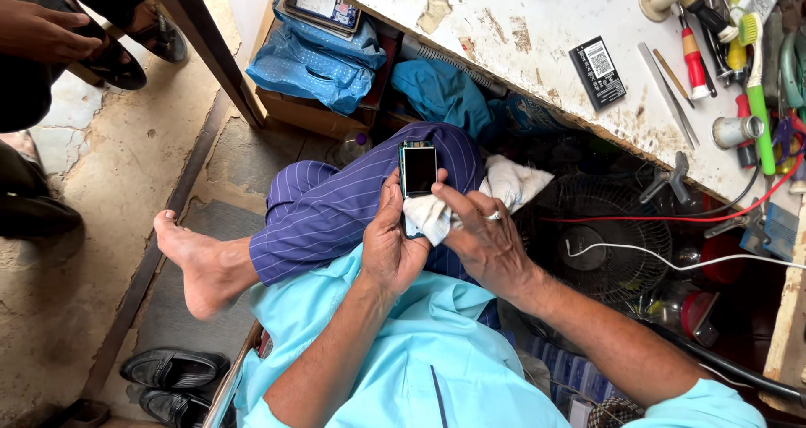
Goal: The person sits on the floor holding a mobile phone on their lap, wipes its body and keypad with a cloth, scrubs the keypad with a toothbrush, pries off the cover, removes the battery and works on the exposed circuit board with a screwdriver, then reassembles the phone and presses its buttons.
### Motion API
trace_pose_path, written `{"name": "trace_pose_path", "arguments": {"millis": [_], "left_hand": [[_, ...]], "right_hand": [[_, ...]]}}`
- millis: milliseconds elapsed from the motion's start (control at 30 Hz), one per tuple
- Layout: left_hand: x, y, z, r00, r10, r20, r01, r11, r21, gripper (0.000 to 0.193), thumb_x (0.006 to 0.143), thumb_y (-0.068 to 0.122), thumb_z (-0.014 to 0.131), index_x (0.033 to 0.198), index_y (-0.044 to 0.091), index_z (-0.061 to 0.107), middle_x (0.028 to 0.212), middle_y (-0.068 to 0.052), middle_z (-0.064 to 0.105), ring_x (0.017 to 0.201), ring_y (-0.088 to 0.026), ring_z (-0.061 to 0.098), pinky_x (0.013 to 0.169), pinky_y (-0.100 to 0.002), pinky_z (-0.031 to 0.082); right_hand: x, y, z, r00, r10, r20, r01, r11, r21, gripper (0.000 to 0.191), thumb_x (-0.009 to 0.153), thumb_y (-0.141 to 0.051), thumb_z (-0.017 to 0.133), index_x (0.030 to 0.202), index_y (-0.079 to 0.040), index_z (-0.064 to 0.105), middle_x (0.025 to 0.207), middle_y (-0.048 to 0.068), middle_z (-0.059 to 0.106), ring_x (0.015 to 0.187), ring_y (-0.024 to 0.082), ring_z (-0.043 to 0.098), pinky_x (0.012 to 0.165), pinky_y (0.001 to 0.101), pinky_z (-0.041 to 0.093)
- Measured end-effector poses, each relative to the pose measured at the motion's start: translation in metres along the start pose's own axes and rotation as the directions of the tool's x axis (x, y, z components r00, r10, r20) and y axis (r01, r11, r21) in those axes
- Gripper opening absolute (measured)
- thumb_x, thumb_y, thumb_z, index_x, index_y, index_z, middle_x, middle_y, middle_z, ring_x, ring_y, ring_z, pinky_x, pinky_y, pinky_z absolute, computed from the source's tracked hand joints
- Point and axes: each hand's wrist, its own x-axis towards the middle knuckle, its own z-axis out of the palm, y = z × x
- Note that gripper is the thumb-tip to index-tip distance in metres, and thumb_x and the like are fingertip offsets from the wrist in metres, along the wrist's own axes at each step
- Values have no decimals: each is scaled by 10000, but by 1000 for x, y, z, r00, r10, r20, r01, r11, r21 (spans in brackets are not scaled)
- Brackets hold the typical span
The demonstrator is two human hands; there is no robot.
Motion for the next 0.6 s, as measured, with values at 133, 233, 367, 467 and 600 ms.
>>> {"name": "trace_pose_path", "arguments": {"millis": [133, 233, 367, 467, 600], "left_hand": [[2, 0, -4, 986, 48, 158, -45, 999, -21, 421, 1179, 300, 359, 1574, 154, 349, 1485, -207, 553, 1268, -323, 572, 1114, -496, 462], [0, -5, -6, 1000, 22, 5, -22, 1000, 6, 437, 1123, 303, 334, 1532, 149, 343, 1467, -170, 536, 1296, -283, 592, 1106, -503, 501], [1, -8, -8, 998, 62, 27, -62, 998, 4, 444, 1142, 293, 320, 1566, 160, 309, 1485, -177, 539, 1292, -289, 591, 1113, -491, 499], [2, -8, -9, 980, 106, 167, -104, 994, -23, 442, 1181, 300, 314, 1601, 169, 279, 1509, -193, 537, 1272, -316, 576, 1112, -496, 476], [0, -9, -7, 994, 77, 81, -75, 997, -32, 467, 1147, 302, 314, 1589, 161, 268, 1494, -178, 526, 1284, -294, 597, 1118, -507, 477]], "right_hand": [[-5, -1, -4, 998, -31, 56, 23, 992, 126, 210, 776, -50, 707, 962, -131, 757, 1521, 52, 423, 1222, 228, 450, 991, 390, 430], [-6, -1, -1, 1000, 10, 16, -10, 999, 50, 264, 779, -58, 707, 1019, -136, 782, 1522, 55, 416, 1220, 232, 443, 970, 379, 418], [-6, -8, 6, 999, 36, -5, -36, 999, 5, 160, 844, -48, 718, 972, -126, 774, 1533, 49, 411, 1220, 219, 451, 993, 364, 418], [-9, -15, 5, 999, 37, 26, -38, 998, 59, 115, 819, -40, 722, 897, -116, 759, 1518, 45, 426, 1208, 224, 462, 1002, 372, 428], [-10, -10, 1, 998, 61, 0, -61, 998, 32, 241, 771, -4, 715, 974, -113, 787, 1510, 73, 431, 1201, 231, 464, 978, 375, 429]]}}
